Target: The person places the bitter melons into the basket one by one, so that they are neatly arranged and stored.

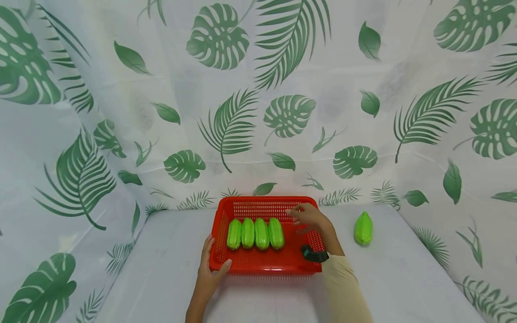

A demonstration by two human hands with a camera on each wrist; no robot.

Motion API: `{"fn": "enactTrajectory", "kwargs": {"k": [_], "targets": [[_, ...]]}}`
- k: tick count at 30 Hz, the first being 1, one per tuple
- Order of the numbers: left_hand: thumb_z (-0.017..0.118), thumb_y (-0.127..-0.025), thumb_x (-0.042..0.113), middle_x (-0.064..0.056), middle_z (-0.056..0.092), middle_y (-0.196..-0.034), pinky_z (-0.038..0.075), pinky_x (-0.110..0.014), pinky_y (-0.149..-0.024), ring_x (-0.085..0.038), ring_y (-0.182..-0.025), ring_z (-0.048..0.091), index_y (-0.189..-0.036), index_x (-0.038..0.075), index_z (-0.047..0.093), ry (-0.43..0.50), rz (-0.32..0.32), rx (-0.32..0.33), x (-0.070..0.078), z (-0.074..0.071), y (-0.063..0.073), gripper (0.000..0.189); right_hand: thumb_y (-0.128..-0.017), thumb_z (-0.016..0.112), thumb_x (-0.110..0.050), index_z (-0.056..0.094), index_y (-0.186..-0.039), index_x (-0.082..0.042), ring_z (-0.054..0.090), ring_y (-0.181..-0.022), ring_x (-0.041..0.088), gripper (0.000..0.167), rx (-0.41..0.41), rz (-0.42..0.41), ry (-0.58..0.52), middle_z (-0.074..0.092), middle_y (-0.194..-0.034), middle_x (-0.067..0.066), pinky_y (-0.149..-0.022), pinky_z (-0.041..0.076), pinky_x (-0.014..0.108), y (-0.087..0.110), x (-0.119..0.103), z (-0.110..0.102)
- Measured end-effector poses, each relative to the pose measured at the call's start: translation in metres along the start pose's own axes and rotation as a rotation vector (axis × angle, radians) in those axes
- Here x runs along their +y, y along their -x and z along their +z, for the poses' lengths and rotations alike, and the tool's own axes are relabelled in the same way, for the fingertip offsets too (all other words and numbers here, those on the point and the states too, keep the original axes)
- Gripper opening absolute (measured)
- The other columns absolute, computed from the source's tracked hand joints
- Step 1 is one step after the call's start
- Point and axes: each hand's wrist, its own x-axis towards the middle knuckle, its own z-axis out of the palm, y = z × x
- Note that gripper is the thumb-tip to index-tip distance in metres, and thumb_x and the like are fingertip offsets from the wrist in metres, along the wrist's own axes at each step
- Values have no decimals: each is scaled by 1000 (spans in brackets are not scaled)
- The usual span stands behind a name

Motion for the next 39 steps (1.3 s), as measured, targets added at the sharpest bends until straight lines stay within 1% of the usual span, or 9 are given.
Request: {"fn": "enactTrajectory", "kwargs": {"k": [5,9,14,17,21,23,27,30,39], "targets": [[73,-87,24,0,15,-164,25,-53,-115,-30,-151,15,-154,18,26,-2,6,-1,-1,-1,0,82,-99,55,-37,41,-136,8,64,-110,40,60,103,-119,-46,58,-124,32,-84,58,48,19,12,-26],[73,-87,28,1,14,-164,26,-53,-115,-29,-151,14,-154,19,25,-11,0,-4,-1,-1,0,83,-98,54,-43,44,-136,7,65,-111,40,63,271,-140,-53,60,-125,32,-86,58,44,34,29,-48],[73,-87,30,1,14,-164,28,-52,-115,-27,-151,15,-154,21,24,-7,-5,-13,0,0,-1,84,-101,49,-39,48,-135,3,67,-104,32,54,554,-10,-124,60,-126,29,-90,56,44,45,61,-71],[73,-87,29,0,14,-164,28,-51,-114,-27,-151,15,-154,21,25,-3,-4,-14,-1,0,-1,84,-98,53,-41,59,-121,-4,68,-83,15,44,769,68,-180,70,-103,14,-76,61,35,41,97,-84],[74,-87,26,-1,14,-164,27,-51,-116,-27,-151,14,-154,21,25,-4,2,-12,0,-1,-1,84,-95,57,-37,60,-119,-1,62,-88,22,43,967,138,-173,66,-102,14,-58,49,26,49,125,-89],[74,-87,22,0,14,-164,26,-52,-116,-28,-151,14,-154,21,25,-3,10,-9,0,-1,0,84,-96,55,-31,50,-132,6,52,-108,39,52,990,190,-161,53,-123,30,-67,44,31,58,125,-84],[74,-86,20,3,14,-164,26,-52,-116,-26,-151,15,-154,20,25,-3,11,-2,0,-2,-1,84,-95,57,-32,30,-146,5,28,-132,52,69,945,265,-181,28,-143,39,-93,40,54,59,138,-80],[74,-87,24,2,15,-164,27,-52,-116,-28,-151,15,-154,20,25,-15,2,2,0,-1,-1,83,-93,61,-31,19,-149,6,25,-132,57,79,911,277,-167,18,-144,42,-105,33,62,53,151,-77],[73,-87,17,-3,16,-164,26,-52,-115,-32,-150,16,-154,16,26,-17,18,11,-1,0,-1,82,-87,68,-29,18,-149,8,28,-128,54,88,940,255,-106,23,-140,42,-107,30,61,32,173,-64]]}}
